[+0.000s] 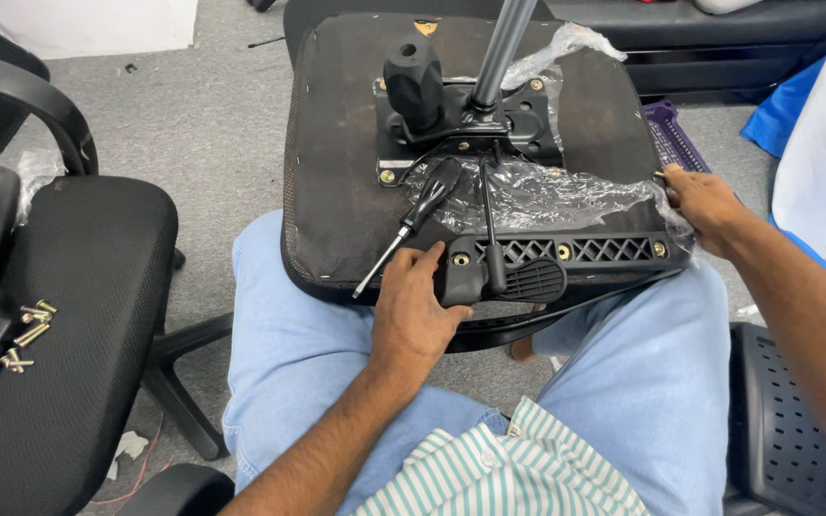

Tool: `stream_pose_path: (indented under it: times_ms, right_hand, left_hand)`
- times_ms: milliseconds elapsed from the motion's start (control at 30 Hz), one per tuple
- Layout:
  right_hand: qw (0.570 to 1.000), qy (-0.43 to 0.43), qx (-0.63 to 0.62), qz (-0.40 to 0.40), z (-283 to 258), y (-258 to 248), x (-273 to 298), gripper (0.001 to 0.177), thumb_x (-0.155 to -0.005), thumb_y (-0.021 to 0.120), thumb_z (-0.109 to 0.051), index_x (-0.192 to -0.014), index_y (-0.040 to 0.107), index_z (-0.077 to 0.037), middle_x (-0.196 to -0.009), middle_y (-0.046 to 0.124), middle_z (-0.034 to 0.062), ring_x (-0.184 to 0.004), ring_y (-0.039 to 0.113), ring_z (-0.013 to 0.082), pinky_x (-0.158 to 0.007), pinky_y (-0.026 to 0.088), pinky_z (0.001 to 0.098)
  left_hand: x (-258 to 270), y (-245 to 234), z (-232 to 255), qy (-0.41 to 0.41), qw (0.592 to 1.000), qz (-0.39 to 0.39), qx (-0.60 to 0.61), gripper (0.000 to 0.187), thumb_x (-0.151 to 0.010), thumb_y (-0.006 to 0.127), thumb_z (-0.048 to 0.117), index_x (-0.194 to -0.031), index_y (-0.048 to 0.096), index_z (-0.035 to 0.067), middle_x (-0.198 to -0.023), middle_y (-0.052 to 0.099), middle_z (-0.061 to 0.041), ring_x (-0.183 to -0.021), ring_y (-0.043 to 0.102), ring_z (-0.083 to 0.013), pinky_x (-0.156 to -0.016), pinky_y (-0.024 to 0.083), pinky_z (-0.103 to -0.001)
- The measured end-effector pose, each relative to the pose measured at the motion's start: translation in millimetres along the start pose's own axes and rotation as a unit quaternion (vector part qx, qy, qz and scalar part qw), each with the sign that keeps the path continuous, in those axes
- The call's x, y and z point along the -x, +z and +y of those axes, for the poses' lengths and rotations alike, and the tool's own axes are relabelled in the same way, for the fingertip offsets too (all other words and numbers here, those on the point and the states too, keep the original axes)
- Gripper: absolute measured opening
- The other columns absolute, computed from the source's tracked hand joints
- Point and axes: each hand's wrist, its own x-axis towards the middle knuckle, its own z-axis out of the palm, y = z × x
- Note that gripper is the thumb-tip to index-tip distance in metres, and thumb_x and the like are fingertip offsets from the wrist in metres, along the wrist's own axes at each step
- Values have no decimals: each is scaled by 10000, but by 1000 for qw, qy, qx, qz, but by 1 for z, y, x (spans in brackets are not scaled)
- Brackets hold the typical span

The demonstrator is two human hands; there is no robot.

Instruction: The person assembles a chair by attaching the seat base to the gas lift and securing it with screws using a screwdriver. They then attach the seat pan and adjust the height lever.

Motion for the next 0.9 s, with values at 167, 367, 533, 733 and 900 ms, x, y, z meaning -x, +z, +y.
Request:
stream_pose_path:
  times_ms: [167, 367, 533, 733, 900]
  right_hand:
    - [996, 55, -67, 7, 0, 11, 10, 472, -1124, 424, -470, -1215, 620, -50, -1092, 701, 87, -912, 664, 177, -820, 580, 359]
    - [997, -3, 33, 75, 10, 14, 1, 440, -1119, 417, -446, -1102, 670, -86, -1041, 683, 68, -844, 628, 157, -748, 534, 335]
    - [996, -33, 39, 68, 15, 16, 3, 484, -1146, 428, -423, -999, 659, -24, -905, 663, 75, -736, 600, 160, -652, 521, 340]
    - [996, -21, 49, 70, 12, 15, 8, 507, -1147, 420, -424, -946, 647, -18, -834, 649, 73, -648, 578, 168, -598, 513, 355]
    - [993, -16, 74, 88, 12, 14, 7, 493, -1159, 433, -431, -935, 625, -37, -833, 625, 69, -639, 559, 165, -582, 509, 368]
  left_hand:
    - [0, -1, -1, -24, 999, -11, 33, 892, -619, 935, 145, -1416, 547, 48, -1192, 588, -82, -1059, 632, -230, -964, 539, -331]
    - [-1, -1, -3, -23, 999, -3, 43, 900, -601, 953, 153, -1405, 561, 55, -1189, 589, -70, -1027, 645, -217, -933, 548, -331]
    - [-1, -3, -5, -3, 1000, 9, 30, 894, -596, 949, 167, -1399, 576, 48, -1149, 591, -63, -1015, 638, -222, -902, 549, -338]
    - [-2, -2, -10, 28, 1000, 15, 1, 845, -612, 935, 180, -1370, 597, 25, -1129, 568, -56, -1033, 630, -214, -868, 550, -349]
    - [-3, -1, -9, 21, 1000, 0, -2, 832, -646, 922, 189, -1389, 585, 32, -1138, 550, -51, -1014, 644, -209, -841, 564, -352]
